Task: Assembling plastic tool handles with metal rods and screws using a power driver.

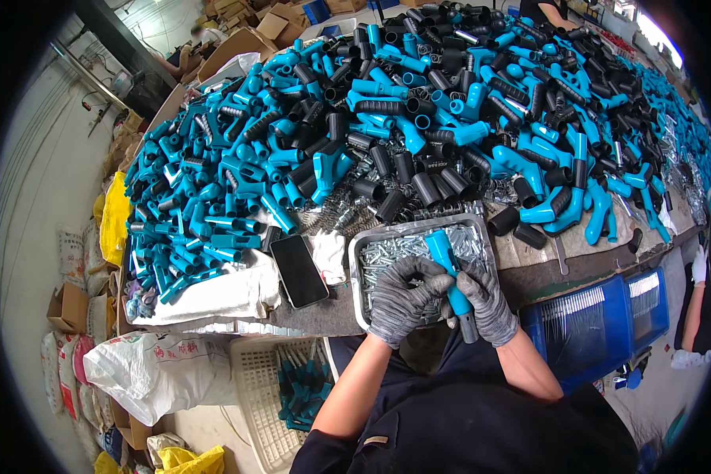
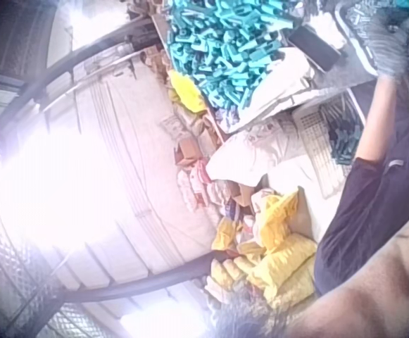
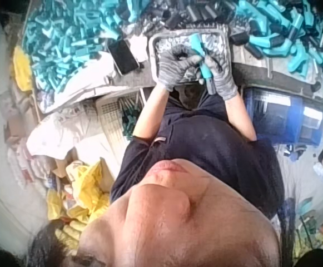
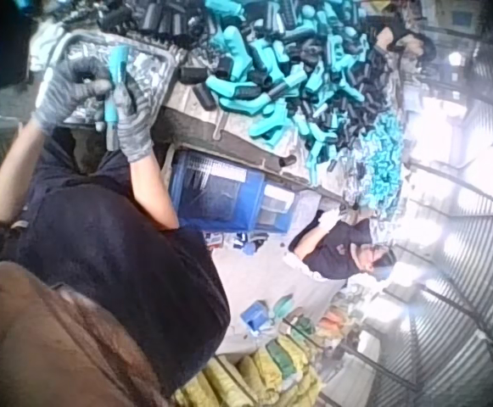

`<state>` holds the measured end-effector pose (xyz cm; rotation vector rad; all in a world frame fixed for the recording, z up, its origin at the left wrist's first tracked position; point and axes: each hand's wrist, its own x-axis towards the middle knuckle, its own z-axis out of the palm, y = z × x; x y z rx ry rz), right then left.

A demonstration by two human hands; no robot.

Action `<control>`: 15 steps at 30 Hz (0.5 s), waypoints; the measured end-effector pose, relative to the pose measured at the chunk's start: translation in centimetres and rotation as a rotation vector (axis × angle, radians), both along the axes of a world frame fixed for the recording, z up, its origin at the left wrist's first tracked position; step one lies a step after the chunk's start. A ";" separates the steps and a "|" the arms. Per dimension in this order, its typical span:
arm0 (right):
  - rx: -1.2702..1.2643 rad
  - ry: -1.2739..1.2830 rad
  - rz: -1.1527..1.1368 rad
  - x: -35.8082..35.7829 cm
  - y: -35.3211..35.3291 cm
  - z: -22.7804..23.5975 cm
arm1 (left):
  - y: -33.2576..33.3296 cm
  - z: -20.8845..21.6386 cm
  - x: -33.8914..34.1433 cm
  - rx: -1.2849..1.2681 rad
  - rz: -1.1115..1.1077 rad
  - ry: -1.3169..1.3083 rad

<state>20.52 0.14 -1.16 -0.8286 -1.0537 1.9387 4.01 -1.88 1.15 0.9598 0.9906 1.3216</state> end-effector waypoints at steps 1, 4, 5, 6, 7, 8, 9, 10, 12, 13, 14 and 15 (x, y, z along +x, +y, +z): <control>0.005 0.041 0.012 -0.1 -0.1 0.2 | 0.1 -0.2 0.1 0.020 -0.008 -0.081; 0.047 0.053 -0.002 -0.4 -0.4 0.5 | 0.3 -0.1 0.1 -0.010 -0.040 -0.189; 0.087 0.024 -0.028 -0.5 -0.4 0.6 | 0.4 -0.1 0.1 -0.058 -0.063 -0.217; 0.085 0.025 -0.022 -0.8 -0.5 1.1 | 0.4 -0.3 -0.2 -0.059 -0.057 -0.217; 0.289 -0.140 -0.065 -1.0 -0.5 1.8 | 0.6 -0.7 -0.6 -0.037 -0.045 -0.078; 0.494 -0.304 -0.108 -1.2 -0.5 2.1 | 0.7 -0.9 -1.0 -0.016 -0.033 0.062; 0.451 -0.357 -0.158 -1.0 -0.5 1.4 | 0.9 -0.6 -1.3 -0.020 -0.055 0.251; 0.451 -0.360 -0.162 -0.6 -0.2 1.1 | 1.2 -0.7 -1.7 -0.019 -0.059 0.248; 0.078 -0.235 -0.191 0.4 0.6 0.8 | 1.7 -1.2 -2.3 0.117 -0.035 1.207; -0.012 -0.122 -0.190 1.0 1.1 0.1 | 1.5 -1.3 -2.3 0.132 0.014 1.406; -0.011 -0.123 -0.192 1.2 1.1 0.0 | 1.8 -2.4 -2.4 0.134 0.013 1.405; -0.088 -0.069 -0.150 1.0 1.1 0.4 | 1.9 -4.1 -3.0 0.147 0.027 1.462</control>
